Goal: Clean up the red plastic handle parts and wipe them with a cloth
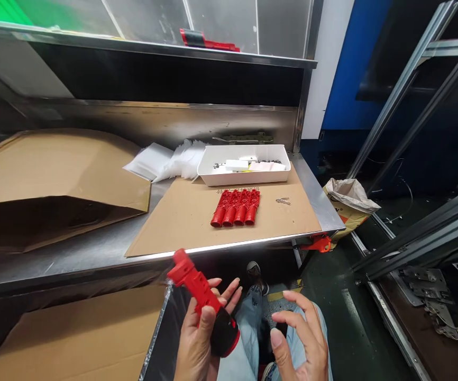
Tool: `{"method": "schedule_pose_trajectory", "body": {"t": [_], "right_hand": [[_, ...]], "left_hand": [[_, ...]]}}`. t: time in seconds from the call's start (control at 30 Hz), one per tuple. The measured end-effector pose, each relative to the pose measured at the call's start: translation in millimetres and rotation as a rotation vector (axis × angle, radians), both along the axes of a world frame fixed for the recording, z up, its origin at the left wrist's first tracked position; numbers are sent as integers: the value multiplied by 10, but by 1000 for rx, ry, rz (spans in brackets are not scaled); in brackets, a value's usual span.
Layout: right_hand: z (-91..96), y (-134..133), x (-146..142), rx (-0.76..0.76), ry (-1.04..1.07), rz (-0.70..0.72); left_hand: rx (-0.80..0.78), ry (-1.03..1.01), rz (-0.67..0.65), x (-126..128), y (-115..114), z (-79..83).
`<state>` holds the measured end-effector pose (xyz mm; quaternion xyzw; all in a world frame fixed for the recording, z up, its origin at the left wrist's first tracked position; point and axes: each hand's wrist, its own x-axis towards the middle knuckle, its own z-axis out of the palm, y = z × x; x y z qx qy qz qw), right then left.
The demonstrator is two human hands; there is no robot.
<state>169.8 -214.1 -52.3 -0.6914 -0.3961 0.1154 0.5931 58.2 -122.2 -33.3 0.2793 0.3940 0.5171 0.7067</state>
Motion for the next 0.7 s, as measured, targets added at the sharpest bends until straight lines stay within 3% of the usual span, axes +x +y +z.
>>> {"method": "schedule_pose_trajectory", "body": {"t": [0.27,0.4,0.53,0.7], "right_hand": [[-129,72,-20,-44,7,59],[-160,97,53,-60,-61,118],[-159,153,27,-52,-158,270],[-121,190,-146,-45,-80,228]], "left_hand": [[-359,-208,-83,-95,38,32],[-386,-328,-136,-178,111,49],[-419,-352,-92,-196,139,8],[-341,-342,-46,-210,140,7]]}}
